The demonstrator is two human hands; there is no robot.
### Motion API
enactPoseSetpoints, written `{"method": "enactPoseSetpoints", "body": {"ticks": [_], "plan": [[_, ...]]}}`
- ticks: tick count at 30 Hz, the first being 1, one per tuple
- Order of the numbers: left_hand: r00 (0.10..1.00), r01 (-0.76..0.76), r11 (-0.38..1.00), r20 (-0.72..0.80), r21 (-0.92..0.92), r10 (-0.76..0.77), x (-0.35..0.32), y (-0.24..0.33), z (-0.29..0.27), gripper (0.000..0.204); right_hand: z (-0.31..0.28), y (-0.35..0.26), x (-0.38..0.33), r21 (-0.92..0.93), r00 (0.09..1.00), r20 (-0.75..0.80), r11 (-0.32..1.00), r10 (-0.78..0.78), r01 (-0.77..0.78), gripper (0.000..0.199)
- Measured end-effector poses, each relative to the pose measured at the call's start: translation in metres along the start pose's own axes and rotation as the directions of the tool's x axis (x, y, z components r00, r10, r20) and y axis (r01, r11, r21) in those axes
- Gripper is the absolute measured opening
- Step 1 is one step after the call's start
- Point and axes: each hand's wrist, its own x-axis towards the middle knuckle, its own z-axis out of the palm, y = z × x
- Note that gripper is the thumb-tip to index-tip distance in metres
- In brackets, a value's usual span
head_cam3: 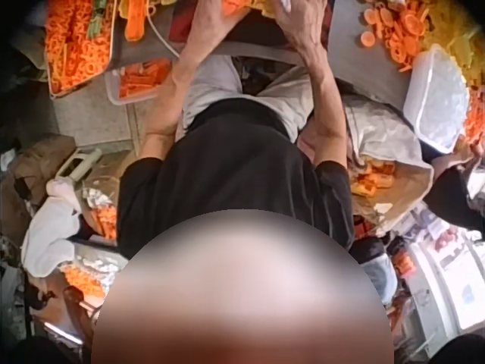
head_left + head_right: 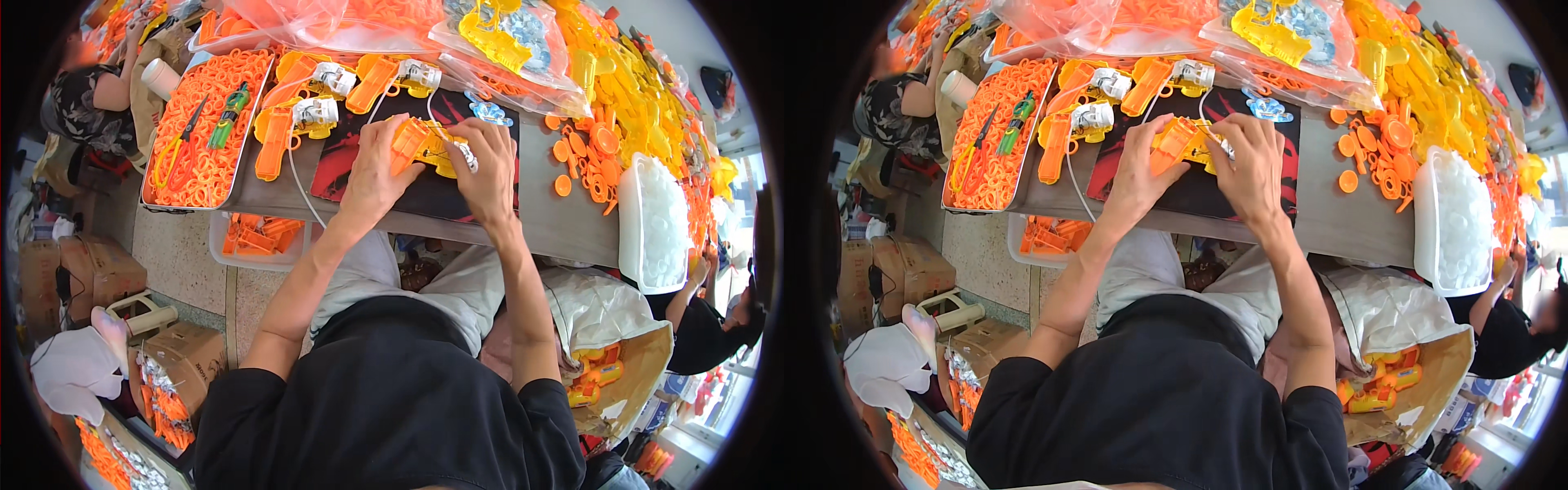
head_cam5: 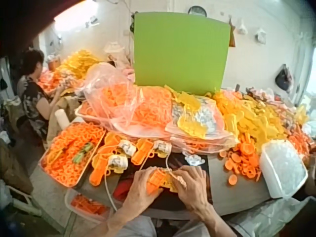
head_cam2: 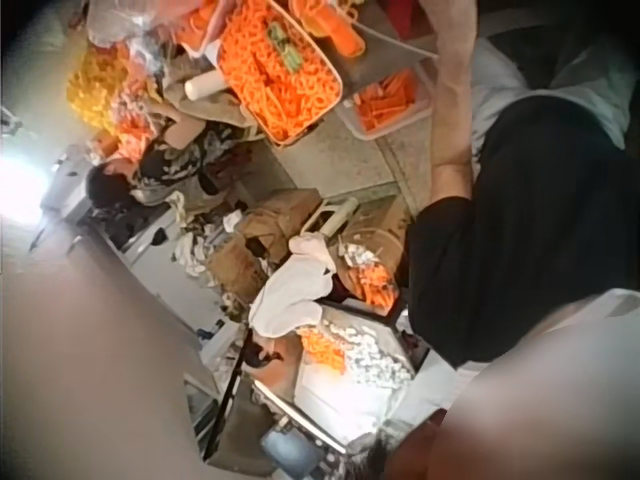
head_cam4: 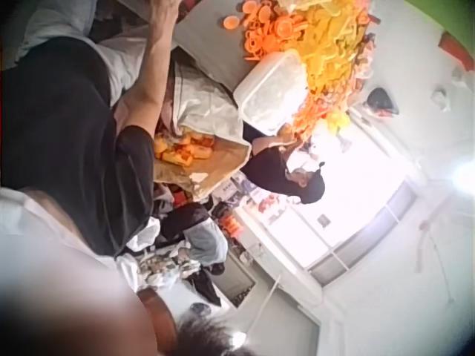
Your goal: Assembling plastic toy guns by combining various orange and yellow components on a workbench.
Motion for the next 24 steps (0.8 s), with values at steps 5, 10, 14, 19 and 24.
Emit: {"method": "enactPoseSetpoints", "body": {"ticks": [5, 10, 14, 19, 24], "plan": [[0.994, 0.074, 0.994, 0.073, 0.080, -0.080, -0.002, 0.007, -0.013, 0.060, 0.016, 0.032, 0.052, 0.025, 0.911, 0.216, 0.930, 0.352, -0.366, 0.041], [0.997, 0.010, 0.993, 0.074, 0.116, -0.018, -0.005, 0.003, -0.015, 0.053, 0.051, 0.053, 0.063, 0.040, 0.816, 0.514, 0.942, 0.267, -0.333, 0.041], [0.996, 0.001, 0.989, 0.083, 0.149, -0.014, -0.009, -0.008, -0.018, 0.044, 0.012, 0.047, 0.045, 0.511, 0.824, 0.416, 0.651, 0.385, -0.562, 0.025], [0.996, -0.002, 0.990, 0.088, 0.139, -0.010, -0.005, -0.012, -0.014, 0.036, -0.018, 0.033, -0.026, 0.327, 0.992, -0.112, 0.945, 0.050, -0.010, 0.017], [0.996, 0.008, 0.983, 0.082, 0.181, -0.023, -0.008, -0.015, -0.010, 0.034, -0.041, 0.007, -0.052, 0.029, 0.906, 0.305, 0.954, -0.292, 0.297, 0.026]]}}
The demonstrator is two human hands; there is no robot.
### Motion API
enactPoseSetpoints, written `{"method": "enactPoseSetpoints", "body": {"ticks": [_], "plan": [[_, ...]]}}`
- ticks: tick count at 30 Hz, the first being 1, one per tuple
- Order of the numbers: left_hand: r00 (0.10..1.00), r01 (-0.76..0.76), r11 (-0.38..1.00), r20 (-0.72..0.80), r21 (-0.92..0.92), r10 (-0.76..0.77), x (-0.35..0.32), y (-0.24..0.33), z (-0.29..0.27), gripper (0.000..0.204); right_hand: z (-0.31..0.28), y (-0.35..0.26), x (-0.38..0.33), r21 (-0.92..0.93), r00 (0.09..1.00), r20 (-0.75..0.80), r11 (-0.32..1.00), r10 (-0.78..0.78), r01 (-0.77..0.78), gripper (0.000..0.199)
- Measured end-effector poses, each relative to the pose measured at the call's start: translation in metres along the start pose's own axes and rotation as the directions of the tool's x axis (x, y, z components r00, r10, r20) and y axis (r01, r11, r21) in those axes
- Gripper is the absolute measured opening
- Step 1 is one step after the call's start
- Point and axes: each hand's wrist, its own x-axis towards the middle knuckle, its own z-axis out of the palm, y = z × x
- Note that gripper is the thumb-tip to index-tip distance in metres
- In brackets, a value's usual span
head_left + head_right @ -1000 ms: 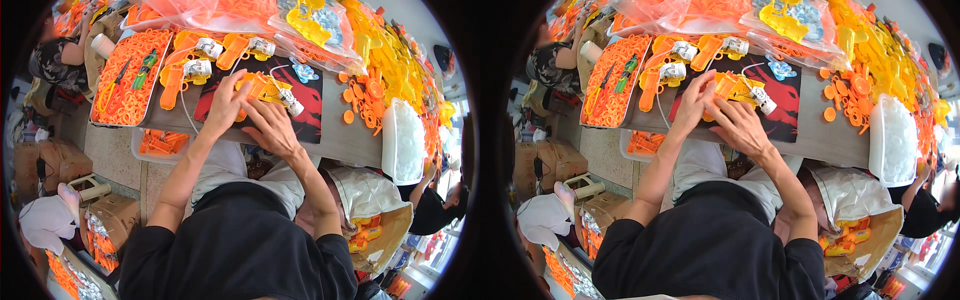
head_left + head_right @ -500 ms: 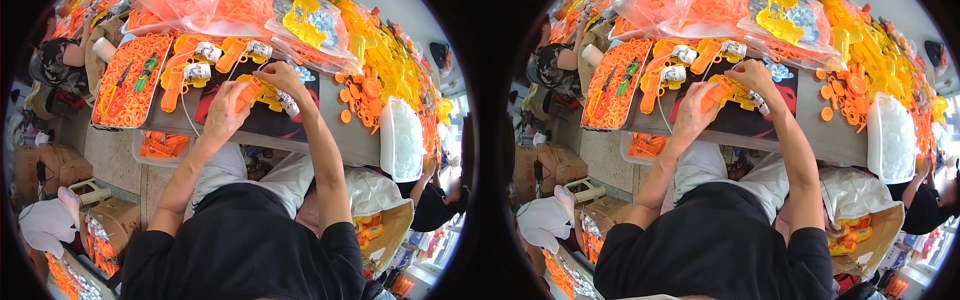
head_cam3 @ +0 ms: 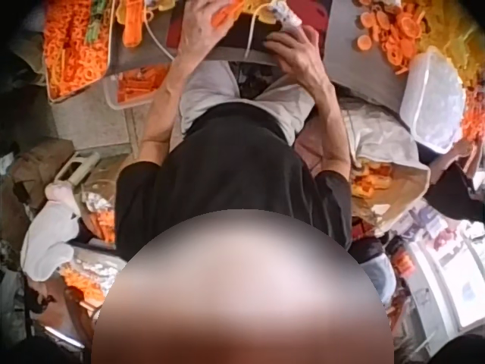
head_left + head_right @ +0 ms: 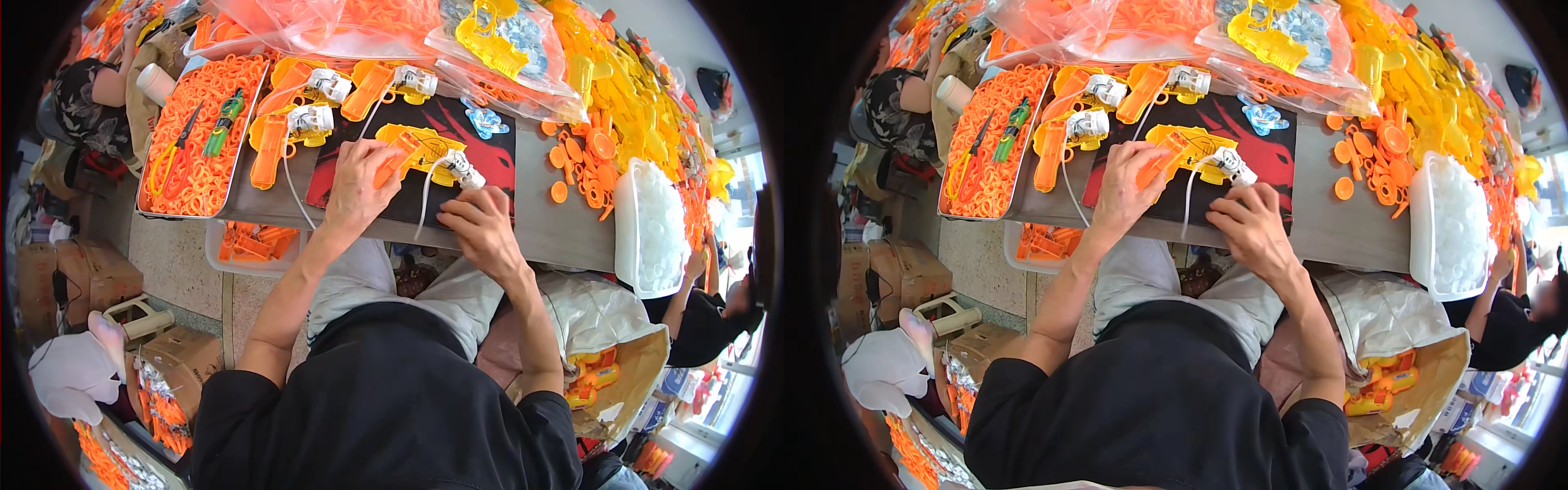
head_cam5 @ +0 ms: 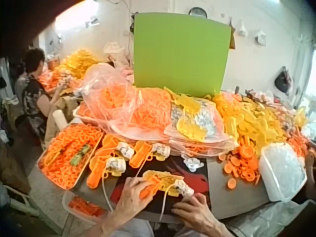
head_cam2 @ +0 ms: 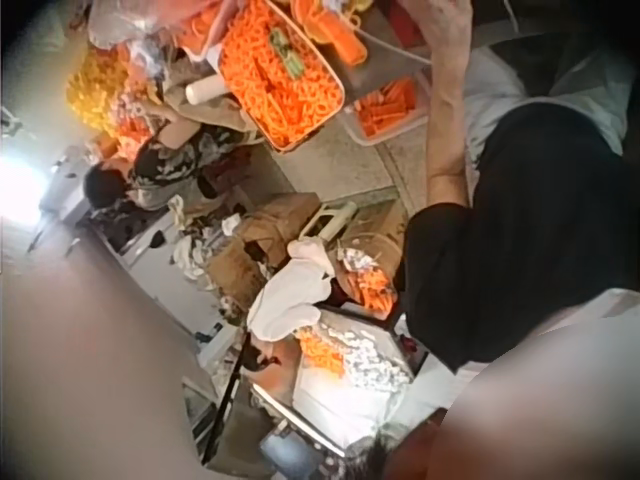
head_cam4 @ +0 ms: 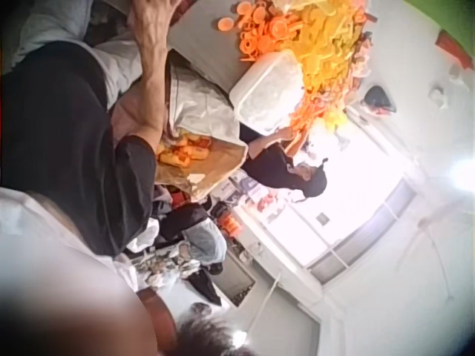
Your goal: Assembling plastic toy guns by combining various orange and yellow components on a workbench.
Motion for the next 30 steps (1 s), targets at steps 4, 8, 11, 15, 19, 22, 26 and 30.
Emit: {"method": "enactPoseSetpoints", "body": {"ticks": [4, 8, 11, 15, 19, 22, 26, 30], "plan": [[0.999, 0.005, 1.000, -0.032, -0.028, -0.005, -0.004, 0.007, -0.001, 0.034, -0.005, 0.001, 0.031, 0.175, 0.935, -0.173, 0.944, 0.309, -0.279, 0.018], [0.999, 0.030, 0.999, -0.027, 0.019, -0.030, -0.003, 0.007, 0.003, 0.034, 0.035, 0.020, 0.078, -0.073, 0.930, -0.251, 0.953, 0.268, -0.295, 0.014], [1.000, 0.006, 1.000, -0.025, 0.014, -0.006, -0.005, 0.005, 0.005, 0.034, 0.047, 0.031, 0.077, -0.071, 0.942, -0.144, 0.946, 0.303, -0.315, 0.013], [0.999, 0.022, 0.997, -0.029, -0.069, -0.024, -0.013, 0.008, 0.007, 0.031, 0.062, 0.033, 0.076, -0.059, 0.892, -0.228, 0.909, 0.390, -0.413, 0.005], [0.988, 0.047, 0.999, -0.148, -0.003, -0.047, -0.017, 0.017, 0.023, 0.029, 0.071, 0.030, 0.073, -0.090, 0.930, -0.159, 0.933, 0.331, -0.348, 0.012], [0.980, 0.084, 0.995, -0.183, 0.053, -0.073, -0.021, 0.024, 0.030, 0.028, 0.060, 0.033, 0.068, 0.148, 0.905, -0.219, 0.929, 0.365, -0.339, 0.015], [0.976, 0.126, 0.991, -0.182, 0.039, -0.117, -0.020, 0.028, 0.030, 0.029, 0.056, 0.026, 0.067, 0.108, 0.923, -0.185, 0.940, 0.338, -0.322, 0.018], [0.980, 0.106, 0.993, -0.174, 0.052, -0.095, -0.020, 0.027, 0.030, 0.029, 0.056, 0.029, 0.068, 0.083, 0.930, -0.128, 0.938, 0.345, -0.337, 0.017]]}}
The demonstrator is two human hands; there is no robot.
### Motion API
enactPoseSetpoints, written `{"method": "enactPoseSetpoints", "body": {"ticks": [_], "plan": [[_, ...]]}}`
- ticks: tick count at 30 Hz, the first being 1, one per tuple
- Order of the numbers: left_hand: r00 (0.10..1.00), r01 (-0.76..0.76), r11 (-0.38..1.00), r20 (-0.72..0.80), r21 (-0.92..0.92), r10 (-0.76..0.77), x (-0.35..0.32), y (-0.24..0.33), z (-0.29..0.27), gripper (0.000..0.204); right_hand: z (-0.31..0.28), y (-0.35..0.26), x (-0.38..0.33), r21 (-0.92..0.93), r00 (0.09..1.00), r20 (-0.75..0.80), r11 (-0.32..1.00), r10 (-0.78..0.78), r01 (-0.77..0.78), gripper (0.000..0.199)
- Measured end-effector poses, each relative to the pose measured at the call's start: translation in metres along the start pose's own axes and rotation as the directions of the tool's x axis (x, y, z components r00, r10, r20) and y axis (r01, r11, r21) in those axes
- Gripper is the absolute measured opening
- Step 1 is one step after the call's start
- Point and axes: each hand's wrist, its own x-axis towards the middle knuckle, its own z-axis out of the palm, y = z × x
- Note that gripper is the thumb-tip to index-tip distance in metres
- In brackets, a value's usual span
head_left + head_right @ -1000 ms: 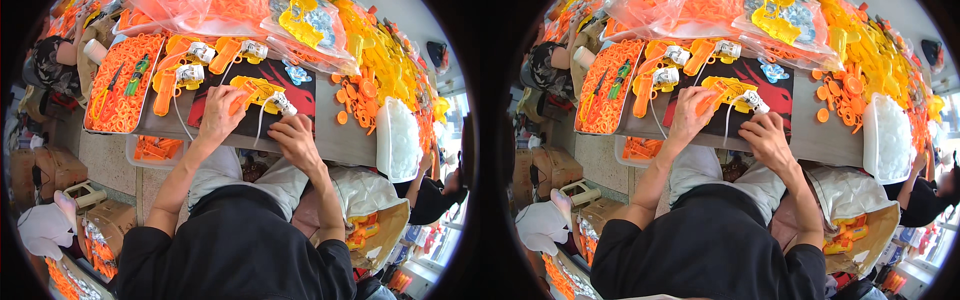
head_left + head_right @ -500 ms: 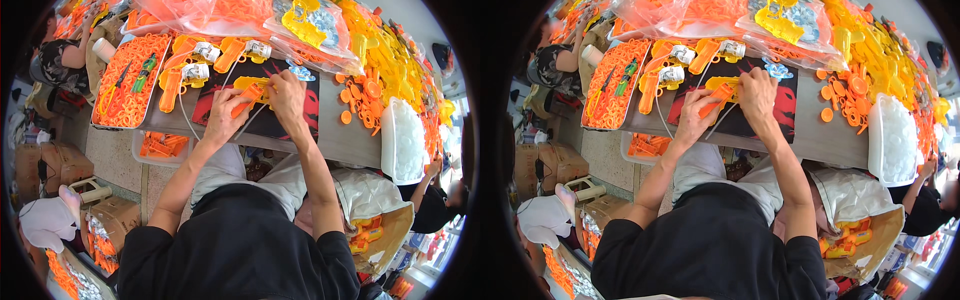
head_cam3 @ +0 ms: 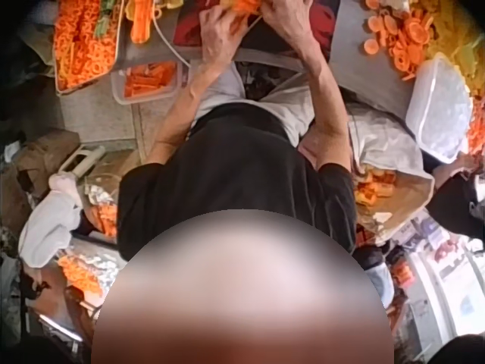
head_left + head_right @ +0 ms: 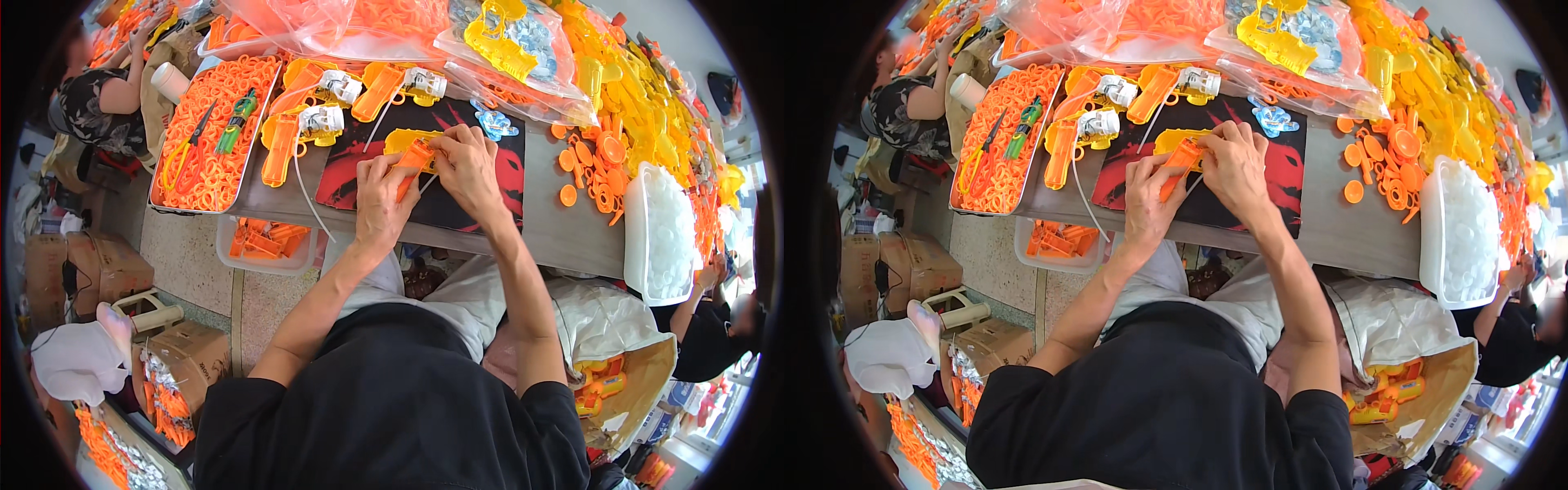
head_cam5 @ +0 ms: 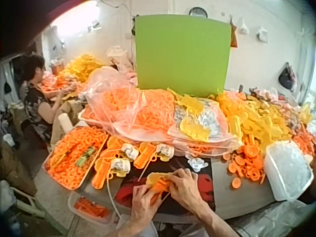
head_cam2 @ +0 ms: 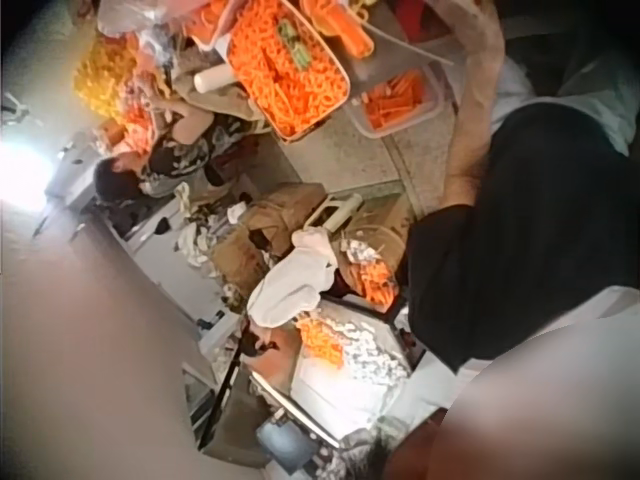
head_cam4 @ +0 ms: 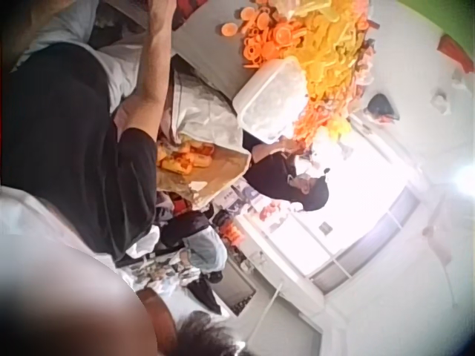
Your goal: Assembling plastic toy guns by combining various orange and yellow components on a workbench.
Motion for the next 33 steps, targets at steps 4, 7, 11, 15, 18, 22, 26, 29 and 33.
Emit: {"method": "enactPoseSetpoints", "body": {"ticks": [4, 7, 11, 15, 18, 22, 26, 29, 33], "plan": [[1.000, -0.023, 0.999, 0.017, -0.028, 0.023, 0.001, -0.006, -0.005, 0.027, -0.005, -0.004, 0.010, 0.075, 0.995, 0.088, 0.996, 0.040, -0.047, 0.020], [0.999, -0.034, 0.998, 0.029, -0.048, 0.036, 0.002, -0.006, -0.006, 0.027, -0.003, -0.002, 0.013, 0.081, 0.995, 0.091, 0.996, 0.030, -0.037, 0.022], [0.996, -0.036, 0.997, 0.074, -0.075, 0.042, 0.006, -0.010, -0.008, 0.026, -0.010, 0.001, 0.034, 0.057, 0.911, 0.383, 0.980, 0.155, -0.191, 0.024], [0.988, -0.003, 0.987, 0.152, -0.158, 0.028, 0.010, -0.021, -0.020, 0.023, -0.021, 0.009, 0.002, 0.197, 0.971, 0.234, 0.976, 0.047, -0.095, 0.030], [0.989, 0.074, 0.953, 0.143, -0.293, -0.033, 0.006, -0.025, -0.019, 0.020, -0.038, -0.004, -0.032, 0.176, 0.969, 0.126, 0.956, 0.214, -0.235, 0.037], [0.997, 0.031, 0.975, 0.076, -0.220, -0.015, 0.005, -0.023, -0.011, 0.021, -0.037, -0.012, -0.051, 0.224, 0.959, 0.132, 0.935, 0.251, -0.276, 0.049], [0.998, -0.014, 0.993, 0.052, -0.119, 0.021, 0.004, -0.014, -0.005, 0.021, -0.039, -0.010, -0.065, 0.255, 0.957, 0.052, 0.923, 0.284, -0.288, 0.057], [0.999, -0.027, 0.997, 0.025, -0.074, 0.029, 0.001, -0.013, -0.003, 0.022, -0.043, -0.014, -0.071, 0.264, 0.949, 0.047, 0.912, 0.312, -0.313, 0.060], [1.000, -0.022, 0.997, 0.000, -0.071, 0.022, 0.000, -0.012, -0.002, 0.022, -0.044, -0.012, -0.076, 0.297, 0.938, 0.060, 0.891, 0.341, -0.343, 0.058]]}}
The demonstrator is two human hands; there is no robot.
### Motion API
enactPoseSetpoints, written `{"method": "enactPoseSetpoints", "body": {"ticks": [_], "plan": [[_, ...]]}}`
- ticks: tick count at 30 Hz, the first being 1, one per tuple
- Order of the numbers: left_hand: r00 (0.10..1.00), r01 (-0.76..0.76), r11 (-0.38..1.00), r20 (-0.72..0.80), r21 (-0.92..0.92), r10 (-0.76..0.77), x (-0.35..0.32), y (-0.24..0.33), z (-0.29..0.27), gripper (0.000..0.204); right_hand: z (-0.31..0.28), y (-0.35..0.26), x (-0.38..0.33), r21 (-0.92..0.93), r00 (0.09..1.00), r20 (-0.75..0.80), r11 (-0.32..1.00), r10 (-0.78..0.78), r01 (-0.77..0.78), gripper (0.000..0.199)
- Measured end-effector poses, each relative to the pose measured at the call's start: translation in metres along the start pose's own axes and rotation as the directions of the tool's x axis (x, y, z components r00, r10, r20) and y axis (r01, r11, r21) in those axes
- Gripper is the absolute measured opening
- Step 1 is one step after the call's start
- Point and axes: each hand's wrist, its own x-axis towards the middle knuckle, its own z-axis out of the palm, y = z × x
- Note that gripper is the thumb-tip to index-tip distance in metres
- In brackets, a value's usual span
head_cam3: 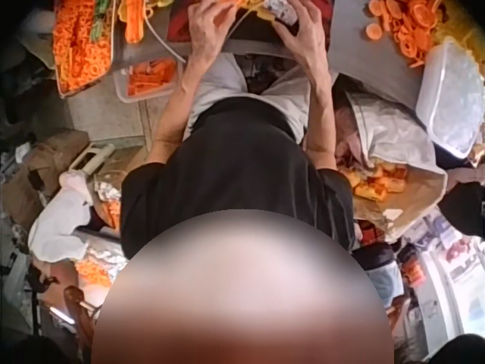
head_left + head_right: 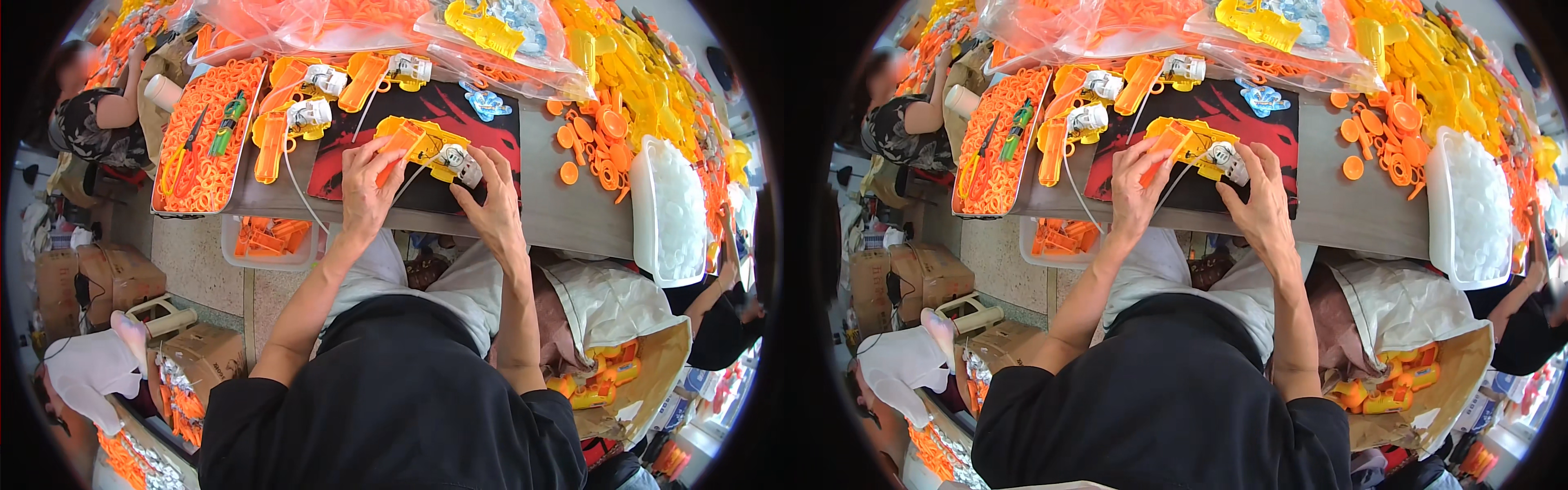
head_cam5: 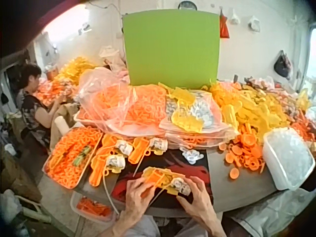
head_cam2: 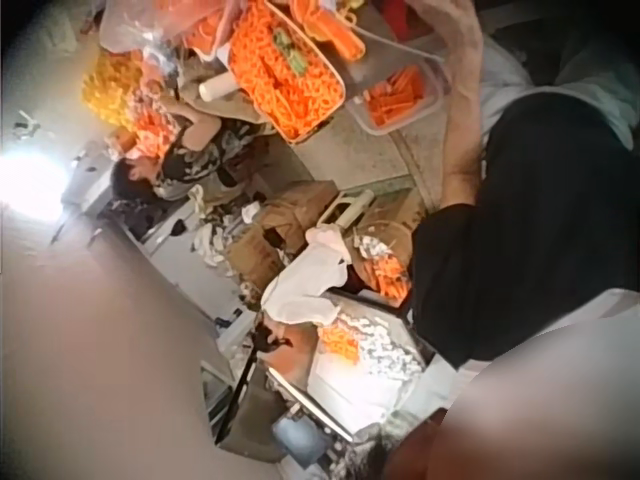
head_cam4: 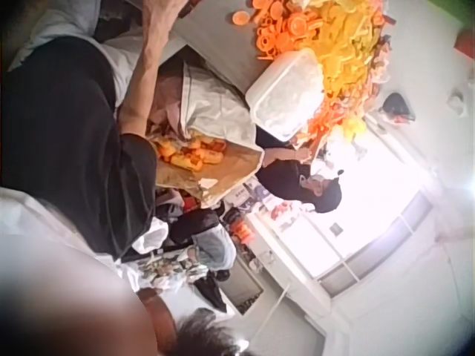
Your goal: Assembling plastic toy guns by combining various orange and yellow components on a workbench.
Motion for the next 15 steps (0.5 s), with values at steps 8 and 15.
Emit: {"method": "enactPoseSetpoints", "body": {"ticks": [8, 15], "plan": [[0.999, -0.049, 0.995, 0.009, 0.090, 0.048, -0.002, 0.002, 0.004, 0.022, 0.003, 0.000, 0.000, 0.005, 0.995, -0.090, 0.999, -0.032, 0.033, 0.041], [0.990, -0.081, 0.992, 0.126, 0.099, 0.068, -0.006, 0.004, -0.016, 0.019, 0.017, 0.012, 0.013, 0.145, 0.975, -0.213, 0.986, -0.055, 0.087, 0.040]]}}
